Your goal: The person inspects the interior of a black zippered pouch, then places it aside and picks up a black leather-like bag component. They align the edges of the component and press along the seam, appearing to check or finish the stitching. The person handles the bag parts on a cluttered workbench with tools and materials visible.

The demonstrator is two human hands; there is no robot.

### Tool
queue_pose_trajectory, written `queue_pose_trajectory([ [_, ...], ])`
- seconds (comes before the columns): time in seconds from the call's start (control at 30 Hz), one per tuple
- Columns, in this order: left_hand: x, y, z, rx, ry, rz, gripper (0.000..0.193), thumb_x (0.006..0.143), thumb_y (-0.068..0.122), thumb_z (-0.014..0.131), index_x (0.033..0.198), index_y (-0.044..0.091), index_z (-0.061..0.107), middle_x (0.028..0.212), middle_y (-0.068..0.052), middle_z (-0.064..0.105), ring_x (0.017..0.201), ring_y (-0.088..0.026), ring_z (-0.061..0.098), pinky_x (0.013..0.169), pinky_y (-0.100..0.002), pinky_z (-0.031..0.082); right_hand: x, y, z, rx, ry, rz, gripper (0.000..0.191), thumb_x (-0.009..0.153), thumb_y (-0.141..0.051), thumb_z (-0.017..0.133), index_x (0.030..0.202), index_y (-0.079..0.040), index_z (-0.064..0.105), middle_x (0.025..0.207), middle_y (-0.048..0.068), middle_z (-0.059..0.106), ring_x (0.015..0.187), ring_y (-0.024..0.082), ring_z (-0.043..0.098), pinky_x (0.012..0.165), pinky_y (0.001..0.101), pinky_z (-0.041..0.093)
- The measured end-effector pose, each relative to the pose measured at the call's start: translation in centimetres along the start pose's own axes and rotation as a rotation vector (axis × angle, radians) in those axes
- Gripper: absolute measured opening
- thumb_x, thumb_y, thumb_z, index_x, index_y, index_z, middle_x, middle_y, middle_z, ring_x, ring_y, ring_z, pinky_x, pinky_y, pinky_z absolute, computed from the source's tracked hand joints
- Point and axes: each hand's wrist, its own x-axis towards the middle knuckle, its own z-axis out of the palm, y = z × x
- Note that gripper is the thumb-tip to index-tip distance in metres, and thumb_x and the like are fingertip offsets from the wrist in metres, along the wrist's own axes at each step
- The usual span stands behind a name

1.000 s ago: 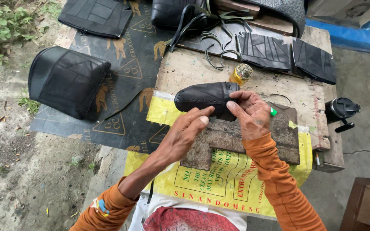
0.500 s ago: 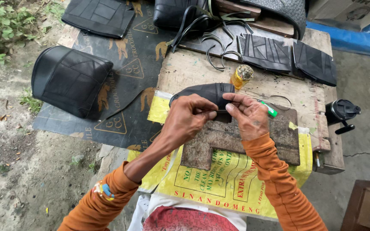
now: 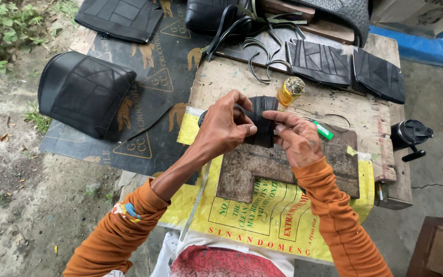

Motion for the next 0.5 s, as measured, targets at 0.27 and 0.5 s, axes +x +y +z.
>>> queue_pose_trajectory([
  [0.27, 0.4, -0.5, -0.2, 0.043, 0.032, 0.057, 0.041, 0.070, 0.006, 0.086, 0.100, 0.001, 0.057, 0.076, -0.012, 0.076, 0.070, -0.017, 0.075, 0.065, -0.031, 0.059, 0.0, -0.3, 0.6, 0.006, -0.018, 0.013, 0.033, 0.099, 0.008, 0.049, 0.128, 0.008, 0.064, 0.115, 0.016, 0.071, 0.098, 0.019, 0.070, 0.089, 0.0324, 0.058],
  [0.5, 0.6, -1.4, -0.1, 0.051, 0.032, 0.054, 0.044, 0.068, 0.008, 0.087, 0.098, 0.001, 0.057, 0.075, -0.012, 0.075, 0.071, -0.017, 0.076, 0.063, -0.030, 0.061, -0.1, -0.3, 0.6, -0.013, -0.022, 0.026, 0.035, 0.095, 0.009, 0.048, 0.126, 0.009, 0.063, 0.114, 0.014, 0.071, 0.101, 0.017, 0.069, 0.093, 0.0307, 0.058],
])
